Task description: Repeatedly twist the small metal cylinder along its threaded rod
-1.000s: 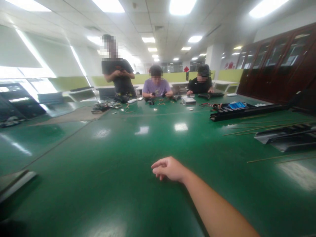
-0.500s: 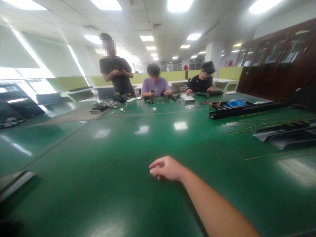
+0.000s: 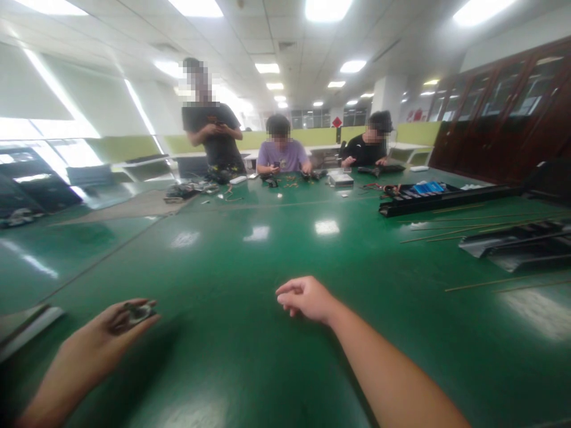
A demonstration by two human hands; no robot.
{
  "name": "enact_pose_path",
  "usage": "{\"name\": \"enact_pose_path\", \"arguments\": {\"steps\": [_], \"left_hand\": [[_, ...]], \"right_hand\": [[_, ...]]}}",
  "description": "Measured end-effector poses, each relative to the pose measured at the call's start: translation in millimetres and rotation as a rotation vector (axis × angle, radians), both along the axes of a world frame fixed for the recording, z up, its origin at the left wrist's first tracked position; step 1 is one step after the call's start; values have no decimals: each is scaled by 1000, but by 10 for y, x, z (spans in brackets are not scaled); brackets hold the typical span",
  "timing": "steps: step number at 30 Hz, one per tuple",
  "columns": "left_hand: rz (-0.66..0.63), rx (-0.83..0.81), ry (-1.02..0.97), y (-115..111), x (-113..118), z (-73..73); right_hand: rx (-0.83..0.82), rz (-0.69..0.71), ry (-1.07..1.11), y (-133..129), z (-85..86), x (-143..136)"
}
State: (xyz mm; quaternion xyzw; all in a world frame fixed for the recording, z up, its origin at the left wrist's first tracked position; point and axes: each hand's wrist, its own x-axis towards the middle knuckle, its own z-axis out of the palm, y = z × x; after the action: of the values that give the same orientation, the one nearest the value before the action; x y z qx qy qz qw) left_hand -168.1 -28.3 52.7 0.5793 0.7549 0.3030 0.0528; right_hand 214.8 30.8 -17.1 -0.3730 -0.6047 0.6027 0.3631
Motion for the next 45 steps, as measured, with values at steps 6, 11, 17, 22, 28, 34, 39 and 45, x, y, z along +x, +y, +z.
{"name": "enact_pose_path", "arguments": {"steps": [6,11,17,22,28,34,39,45], "left_hand": [[-540,-43,-103,443,1190,-12],[-739,-17,-61,546,1780,-232],[-828,15,-111,575,1737,-502],[-770,2,-203,585,1678,-582],[-837,5,-211,517,1762,-577],[-841,-23,-213,490,1772,-550],[-844,-28,-201,485,1779,-540],[-847,-38,-203,484,1784,-555]], "right_hand": [[113,-274,21,148,-63,90],[227,-377,-69,194,-131,143],[493,-271,-351,4,-113,57],[517,-253,-443,-69,-66,3],[488,-211,-462,-82,-48,-1],[448,-195,-446,-77,-45,12],[468,-175,-437,-78,-42,13],[483,-173,-460,-50,-52,31]]}}
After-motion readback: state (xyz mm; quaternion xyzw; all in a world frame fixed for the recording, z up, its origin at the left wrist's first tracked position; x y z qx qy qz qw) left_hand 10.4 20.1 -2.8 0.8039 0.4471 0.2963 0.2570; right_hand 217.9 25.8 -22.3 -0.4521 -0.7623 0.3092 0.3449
